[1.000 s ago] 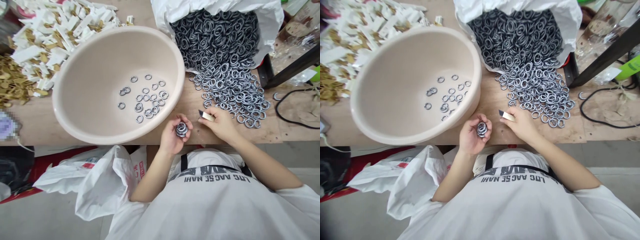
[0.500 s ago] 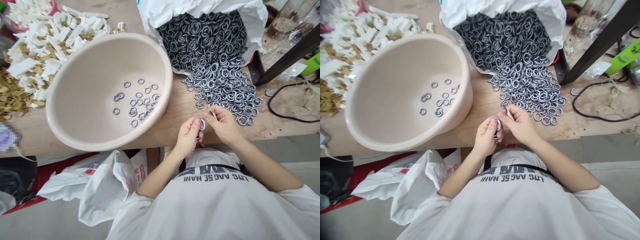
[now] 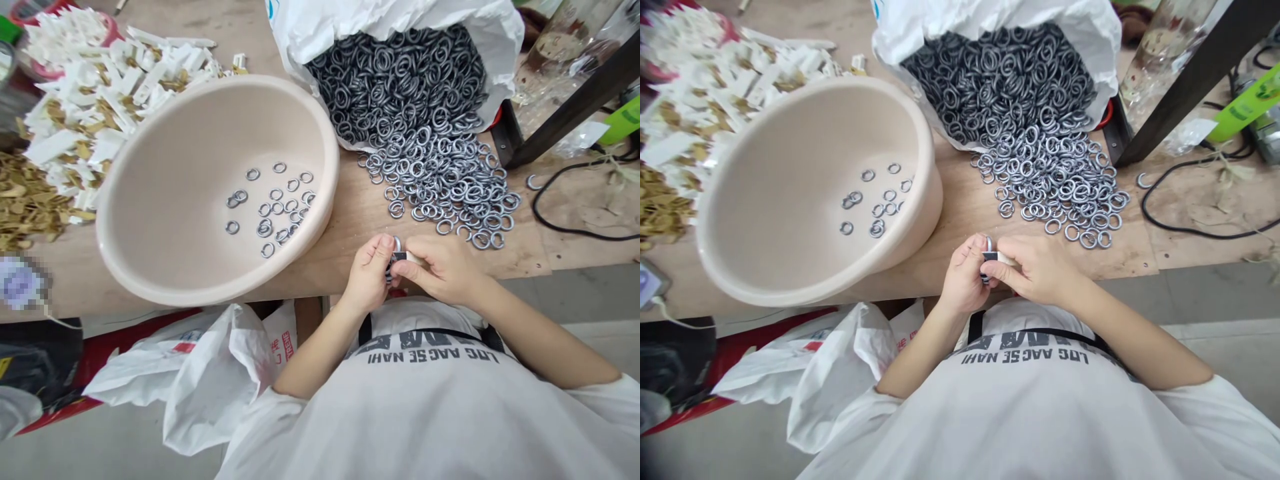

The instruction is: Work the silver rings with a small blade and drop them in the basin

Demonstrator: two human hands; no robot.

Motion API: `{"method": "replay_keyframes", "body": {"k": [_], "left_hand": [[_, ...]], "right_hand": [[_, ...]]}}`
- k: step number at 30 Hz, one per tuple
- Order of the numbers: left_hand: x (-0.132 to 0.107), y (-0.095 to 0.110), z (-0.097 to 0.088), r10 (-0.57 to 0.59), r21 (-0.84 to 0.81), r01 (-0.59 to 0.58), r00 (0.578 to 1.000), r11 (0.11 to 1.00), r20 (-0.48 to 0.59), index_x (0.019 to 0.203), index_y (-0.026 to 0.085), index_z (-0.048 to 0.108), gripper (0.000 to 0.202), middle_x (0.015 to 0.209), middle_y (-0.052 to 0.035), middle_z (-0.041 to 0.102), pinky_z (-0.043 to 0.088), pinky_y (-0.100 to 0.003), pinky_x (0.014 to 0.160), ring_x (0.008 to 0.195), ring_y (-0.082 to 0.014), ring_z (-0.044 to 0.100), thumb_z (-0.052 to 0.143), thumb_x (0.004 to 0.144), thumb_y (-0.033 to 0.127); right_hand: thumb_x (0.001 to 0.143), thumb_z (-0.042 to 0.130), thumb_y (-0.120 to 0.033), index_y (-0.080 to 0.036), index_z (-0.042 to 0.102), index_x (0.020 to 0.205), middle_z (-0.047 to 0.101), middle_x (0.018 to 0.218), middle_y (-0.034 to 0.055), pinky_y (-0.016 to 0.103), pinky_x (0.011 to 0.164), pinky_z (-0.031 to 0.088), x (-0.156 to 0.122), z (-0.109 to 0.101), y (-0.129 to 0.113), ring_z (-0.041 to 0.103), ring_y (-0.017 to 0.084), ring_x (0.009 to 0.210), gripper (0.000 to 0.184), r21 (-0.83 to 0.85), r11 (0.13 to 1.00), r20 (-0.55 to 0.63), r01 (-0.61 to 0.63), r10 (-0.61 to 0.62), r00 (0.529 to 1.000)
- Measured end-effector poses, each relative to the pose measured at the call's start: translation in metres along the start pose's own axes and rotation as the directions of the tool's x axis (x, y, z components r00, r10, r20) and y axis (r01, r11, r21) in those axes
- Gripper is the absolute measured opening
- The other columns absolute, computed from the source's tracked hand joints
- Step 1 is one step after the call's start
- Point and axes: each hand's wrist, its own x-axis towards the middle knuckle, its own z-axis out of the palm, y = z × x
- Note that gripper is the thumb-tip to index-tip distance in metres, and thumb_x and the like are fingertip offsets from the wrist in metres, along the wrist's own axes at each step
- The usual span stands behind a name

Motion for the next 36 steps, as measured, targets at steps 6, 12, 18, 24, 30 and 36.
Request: {"method": "replay_keyframes", "body": {"k": [6,12,18,24,30,36], "left_hand": [[-0.018,0.004,-0.013,-0.068,0.053,0.06,0.983,0.997,0.168,0.075,0.017,0.056,0.041,0.053,0.0045,0.049,0.036,-0.019,0.043,0.043,-0.0063,0.044,0.063,0.095,0.053],[-0.014,0.018,-0.036,-0.056,0.066,0.058,0.998,0.996,-0.034,0.098,0.016,0.071,0.036,0.064,-0.0002,0.065,0.034,-0.017,0.04,0.045,-0.0068,0.051,0.072,0.088,0.051],[-0.002,0.023,-0.04,-0.103,-0.063,0.095,0.986,0.993,-0.132,0.093,0.017,0.065,0.036,0.076,-0.002,0.071,0.032,-0.015,0.038,0.046,-0.0061,0.054,0.073,0.085,0.052],[0.005,0.008,-0.012,-0.162,-0.044,0.163,0.986,0.986,0.037,0.089,0.018,0.059,0.052,0.062,0.0038,0.057,0.028,-0.016,0.036,0.042,-0.006,0.047,0.064,0.086,0.07],[0.006,0.007,-0.002,-0.145,-0.028,0.147,0.987,0.989,0.07,0.086,0.019,0.057,0.049,0.059,0.0059,0.051,0.028,-0.016,0.037,0.043,-0.0057,0.045,0.069,0.084,0.066],[0.004,0.007,0.004,-0.142,-0.02,0.142,0.99,0.99,-0.009,0.084,0.019,0.056,0.047,0.058,0.0064,0.051,0.029,-0.016,0.038,0.042,-0.0056,0.045,0.074,0.081,0.063]], "right_hand": [[0.103,0.041,-0.06,-0.022,0.056,0.074,0.053,0.063,-0.0014,0.029,0.06,0.026,0.024,0.0,0.033,0.048,0.015,0.06,0.05,-0.104,0.947,-0.022,-0.305,0.305,0.952],[0.094,0.066,-0.042,-0.023,0.068,0.124,0.07,0.115,0.0142,0.032,0.06,0.027,0.059,0.014,0.041,0.064,0.026,0.08,0.036,-0.573,0.77,-0.061,-0.281,0.301,0.952],[0.097,0.06,-0.042,-0.019,0.07,0.087,0.068,0.083,0.0059,0.032,0.063,0.038,0.056,0.009,0.036,0.058,0.02,0.072,0.027,-0.056,0.943,-0.134,-0.328,0.319,0.938],[0.091,0.066,-0.057,-0.023,0.068,0.086,0.063,0.066,-0.0008,0.032,0.059,0.046,0.028,0.023,0.006,0.056,0.016,0.057,0.035,0.627,0.713,-0.006,-0.314,0.408,0.913],[0.093,0.062,-0.06,-0.023,0.074,0.086,0.067,0.08,0.0027,0.038,0.081,0.05,0.018,0.02,0.013,0.063,0.02,0.08,0.04,0.501,0.85,-0.166,-0.162,0.279,0.946],[0.085,0.073,-0.056,-0.027,0.067,0.102,0.067,0.074,0.0,0.037,0.067,0.052,0.01,0.023,0.012,0.064,0.021,0.07,0.034,0.626,0.741,-0.063,-0.245,0.361,0.93]]}}
